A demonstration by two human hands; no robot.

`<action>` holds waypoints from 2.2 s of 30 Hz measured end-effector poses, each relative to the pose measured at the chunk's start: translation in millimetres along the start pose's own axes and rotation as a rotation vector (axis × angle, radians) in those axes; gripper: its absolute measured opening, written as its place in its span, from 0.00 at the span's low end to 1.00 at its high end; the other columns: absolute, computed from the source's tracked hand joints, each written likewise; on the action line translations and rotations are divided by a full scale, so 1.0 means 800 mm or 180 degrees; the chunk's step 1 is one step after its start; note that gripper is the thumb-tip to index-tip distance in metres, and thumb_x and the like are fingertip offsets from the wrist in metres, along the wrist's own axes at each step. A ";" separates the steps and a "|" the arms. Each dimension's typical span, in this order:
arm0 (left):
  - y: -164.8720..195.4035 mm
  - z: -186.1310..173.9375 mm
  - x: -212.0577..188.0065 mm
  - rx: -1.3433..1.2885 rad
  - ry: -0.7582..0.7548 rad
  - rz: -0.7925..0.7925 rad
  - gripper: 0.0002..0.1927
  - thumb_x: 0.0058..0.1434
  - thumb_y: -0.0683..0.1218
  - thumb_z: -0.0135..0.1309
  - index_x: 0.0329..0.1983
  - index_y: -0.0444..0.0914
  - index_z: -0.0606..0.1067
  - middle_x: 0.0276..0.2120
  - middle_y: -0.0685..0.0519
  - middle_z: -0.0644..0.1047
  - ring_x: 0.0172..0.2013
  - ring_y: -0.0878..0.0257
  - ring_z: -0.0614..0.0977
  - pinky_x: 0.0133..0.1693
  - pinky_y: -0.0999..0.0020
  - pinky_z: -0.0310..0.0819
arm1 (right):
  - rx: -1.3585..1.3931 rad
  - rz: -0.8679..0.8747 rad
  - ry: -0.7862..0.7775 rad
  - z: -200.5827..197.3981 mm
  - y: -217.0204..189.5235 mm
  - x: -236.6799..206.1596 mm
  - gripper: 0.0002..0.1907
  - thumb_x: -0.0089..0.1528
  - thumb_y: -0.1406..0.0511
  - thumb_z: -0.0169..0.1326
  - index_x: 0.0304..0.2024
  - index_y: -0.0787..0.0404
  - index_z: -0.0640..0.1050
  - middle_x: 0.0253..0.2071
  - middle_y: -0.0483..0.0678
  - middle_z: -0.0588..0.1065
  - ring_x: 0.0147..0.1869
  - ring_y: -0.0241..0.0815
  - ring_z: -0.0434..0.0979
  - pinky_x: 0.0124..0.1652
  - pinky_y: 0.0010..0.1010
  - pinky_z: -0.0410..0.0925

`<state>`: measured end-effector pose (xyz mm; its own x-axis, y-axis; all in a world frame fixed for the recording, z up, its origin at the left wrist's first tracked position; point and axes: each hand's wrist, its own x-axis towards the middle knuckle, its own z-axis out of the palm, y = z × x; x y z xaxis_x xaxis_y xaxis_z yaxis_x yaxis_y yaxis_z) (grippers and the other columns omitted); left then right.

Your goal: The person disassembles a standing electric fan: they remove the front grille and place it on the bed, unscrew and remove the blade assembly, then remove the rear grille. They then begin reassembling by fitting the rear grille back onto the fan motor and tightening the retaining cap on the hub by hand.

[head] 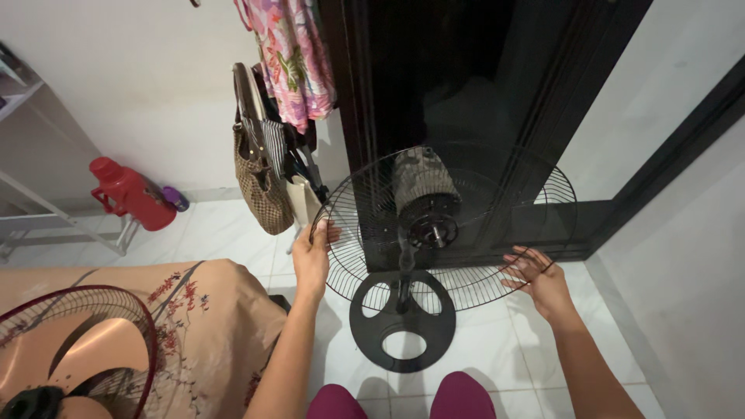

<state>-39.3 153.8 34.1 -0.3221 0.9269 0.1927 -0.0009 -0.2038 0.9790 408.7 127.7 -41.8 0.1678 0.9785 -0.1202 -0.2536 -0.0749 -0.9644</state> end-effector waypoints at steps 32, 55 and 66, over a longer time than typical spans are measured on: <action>0.073 -0.048 -0.099 0.0027 -0.0002 0.0012 0.18 0.73 0.52 0.46 0.45 0.33 0.78 0.37 0.52 0.84 0.38 0.66 0.81 0.43 0.70 0.74 | -0.0098 -0.0058 0.0066 0.019 -0.053 -0.107 0.17 0.68 0.72 0.43 0.60 0.71 0.69 0.54 0.64 0.75 0.54 0.58 0.79 0.49 0.49 0.75; 0.230 -0.421 -0.179 -0.0174 0.1163 0.0237 0.15 0.71 0.41 0.44 0.59 0.36 0.73 0.44 0.53 0.80 0.42 0.65 0.81 0.42 0.68 0.77 | -0.0654 0.0340 -0.1620 0.379 -0.086 -0.134 0.18 0.68 0.71 0.44 0.61 0.68 0.70 0.53 0.59 0.77 0.49 0.54 0.82 0.42 0.48 0.77; 0.256 -0.659 -0.301 0.0074 0.2312 -0.0037 0.17 0.70 0.40 0.42 0.61 0.34 0.69 0.45 0.52 0.79 0.40 0.61 0.84 0.36 0.67 0.79 | -0.0708 0.0430 -0.2502 0.644 -0.023 -0.204 0.25 0.66 0.72 0.48 0.66 0.61 0.65 0.52 0.57 0.78 0.45 0.50 0.83 0.38 0.38 0.78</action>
<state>-461.3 -277.7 152.9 -0.8695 0.4842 0.0974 0.0094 -0.1811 0.9834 -104.8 68.5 116.8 -0.5865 0.8012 -0.1183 -0.0155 -0.1572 -0.9874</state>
